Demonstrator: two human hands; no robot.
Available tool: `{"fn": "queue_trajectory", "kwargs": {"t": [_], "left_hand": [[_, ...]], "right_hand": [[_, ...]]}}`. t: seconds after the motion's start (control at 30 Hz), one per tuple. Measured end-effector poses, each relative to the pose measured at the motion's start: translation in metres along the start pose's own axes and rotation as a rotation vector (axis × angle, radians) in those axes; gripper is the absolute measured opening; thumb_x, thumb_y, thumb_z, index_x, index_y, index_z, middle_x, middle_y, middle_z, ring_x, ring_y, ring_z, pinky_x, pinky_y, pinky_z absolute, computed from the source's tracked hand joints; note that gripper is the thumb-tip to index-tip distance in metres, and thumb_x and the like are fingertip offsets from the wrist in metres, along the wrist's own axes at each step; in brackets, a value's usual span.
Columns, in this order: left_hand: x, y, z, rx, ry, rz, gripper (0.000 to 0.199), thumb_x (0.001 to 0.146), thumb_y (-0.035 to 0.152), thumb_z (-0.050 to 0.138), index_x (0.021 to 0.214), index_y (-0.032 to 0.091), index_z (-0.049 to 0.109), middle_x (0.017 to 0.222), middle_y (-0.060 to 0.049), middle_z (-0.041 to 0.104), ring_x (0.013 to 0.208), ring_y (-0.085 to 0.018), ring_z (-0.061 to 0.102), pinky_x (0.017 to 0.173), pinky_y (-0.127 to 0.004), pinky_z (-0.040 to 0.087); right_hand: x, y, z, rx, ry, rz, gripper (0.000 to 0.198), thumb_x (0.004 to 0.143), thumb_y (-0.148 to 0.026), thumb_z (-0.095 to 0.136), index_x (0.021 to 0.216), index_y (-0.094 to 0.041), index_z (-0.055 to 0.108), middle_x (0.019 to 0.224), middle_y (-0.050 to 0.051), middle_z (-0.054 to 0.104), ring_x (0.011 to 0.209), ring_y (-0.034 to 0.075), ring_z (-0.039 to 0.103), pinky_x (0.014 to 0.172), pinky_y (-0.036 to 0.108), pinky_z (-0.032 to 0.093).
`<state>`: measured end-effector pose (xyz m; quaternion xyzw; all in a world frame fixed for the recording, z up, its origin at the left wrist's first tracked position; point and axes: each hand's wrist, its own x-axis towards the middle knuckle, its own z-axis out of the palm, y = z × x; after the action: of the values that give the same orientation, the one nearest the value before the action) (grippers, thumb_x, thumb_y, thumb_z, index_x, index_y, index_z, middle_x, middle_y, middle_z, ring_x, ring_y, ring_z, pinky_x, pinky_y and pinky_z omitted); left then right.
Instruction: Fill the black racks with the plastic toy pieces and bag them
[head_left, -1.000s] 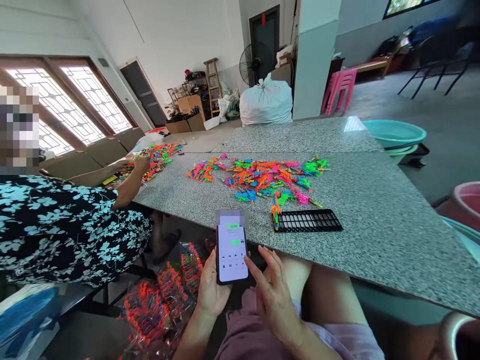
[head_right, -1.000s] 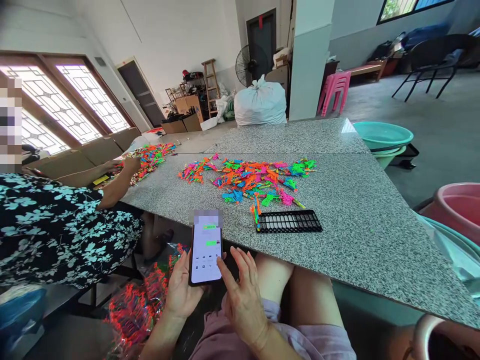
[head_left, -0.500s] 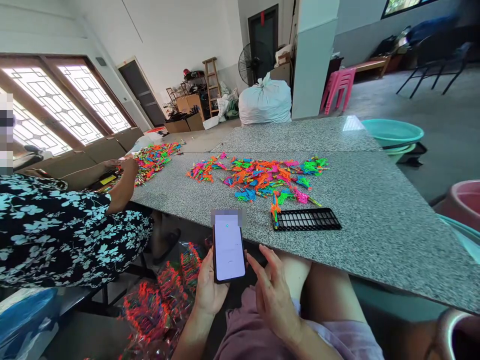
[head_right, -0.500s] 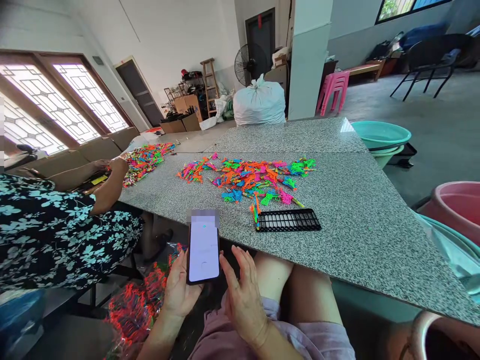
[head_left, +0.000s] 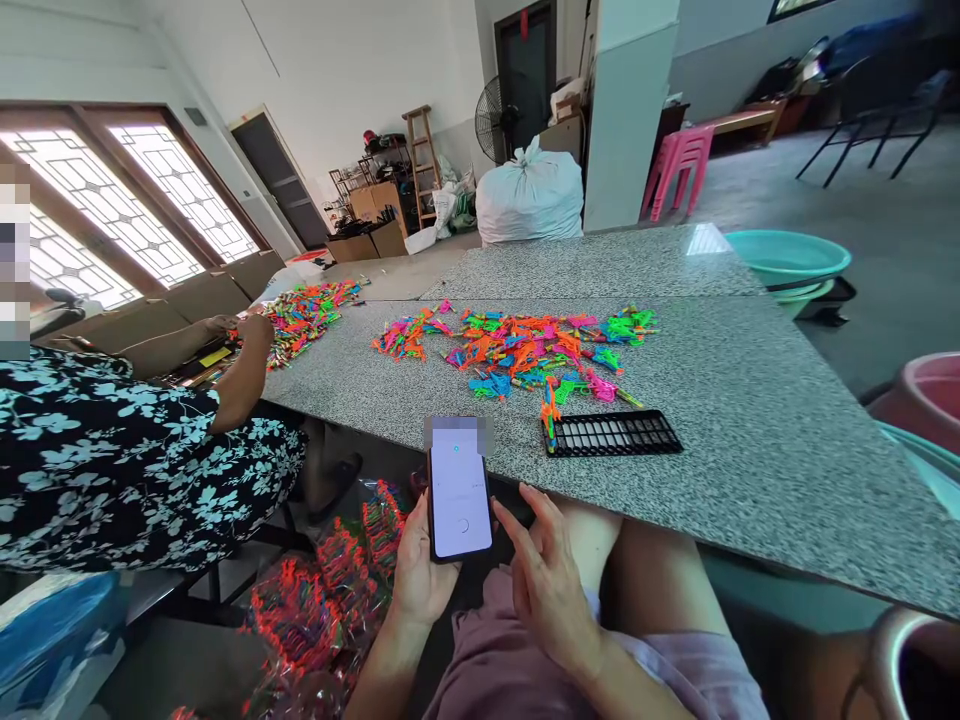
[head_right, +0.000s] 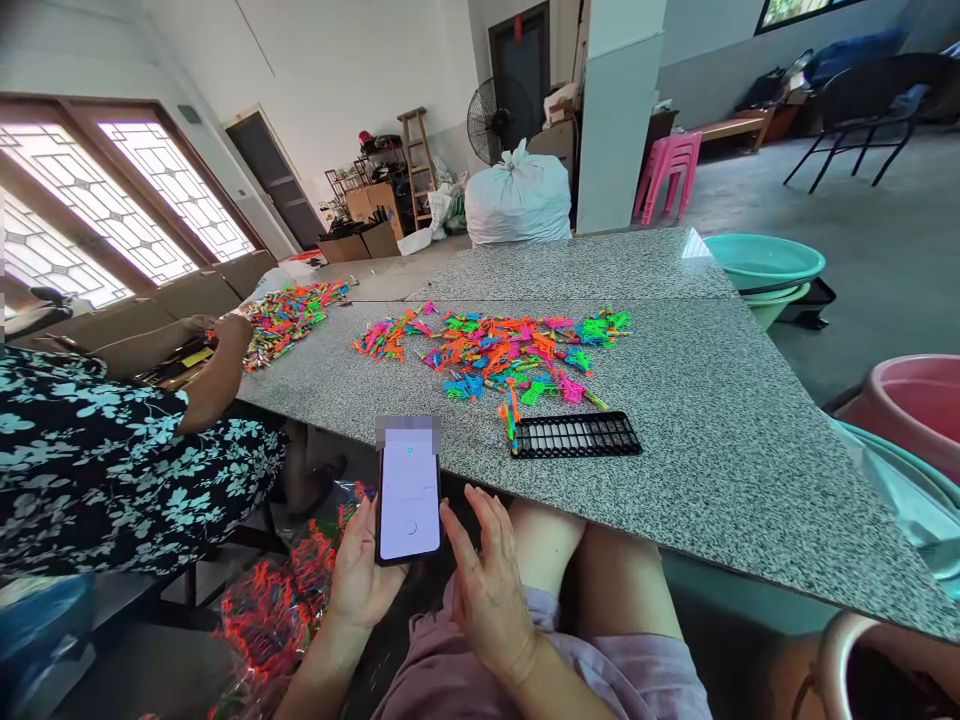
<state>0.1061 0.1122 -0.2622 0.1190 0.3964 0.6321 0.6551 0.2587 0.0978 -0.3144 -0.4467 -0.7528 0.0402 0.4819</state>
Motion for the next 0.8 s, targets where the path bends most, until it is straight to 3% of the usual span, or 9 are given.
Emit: {"fn": "queue_trajectory", "kwargs": {"t": [0.27, 0.53, 0.8], "left_hand": [[0.000, 0.000, -0.002, 0.006, -0.001, 0.001, 0.030, 0.094, 0.036, 0.054, 0.107, 0.016, 0.072, 0.101, -0.009, 0.075, 0.090, -0.023, 0.071, 0.078, -0.035, 0.058], [0.006, 0.008, -0.009, -0.009, -0.132, 0.003, 0.037, 0.092, 0.042, 0.057, 0.118, 0.018, 0.068, 0.118, -0.013, 0.069, 0.105, -0.032, 0.068, 0.093, -0.046, 0.054], [0.009, 0.015, -0.016, -0.037, -0.114, 0.014, 0.035, 0.098, 0.036, 0.044, 0.110, 0.019, 0.072, 0.106, -0.010, 0.074, 0.092, -0.027, 0.072, 0.088, -0.043, 0.057]], "right_hand": [[0.000, 0.001, 0.001, -0.003, 0.013, 0.007, 0.080, 0.077, 0.008, 0.036, 0.151, -0.024, 0.033, 0.147, 0.016, 0.031, 0.138, 0.029, 0.033, 0.103, 0.056, 0.047], [-0.002, 0.001, 0.001, 0.009, 0.015, -0.004, 0.081, 0.076, 0.009, 0.036, 0.151, -0.023, 0.033, 0.147, 0.016, 0.031, 0.138, 0.029, 0.033, 0.103, 0.056, 0.047], [-0.002, 0.000, 0.004, 0.013, -0.003, 0.005, 0.081, 0.074, 0.009, 0.035, 0.149, -0.022, 0.037, 0.148, 0.015, 0.032, 0.139, 0.028, 0.033, 0.103, 0.054, 0.048]]}}
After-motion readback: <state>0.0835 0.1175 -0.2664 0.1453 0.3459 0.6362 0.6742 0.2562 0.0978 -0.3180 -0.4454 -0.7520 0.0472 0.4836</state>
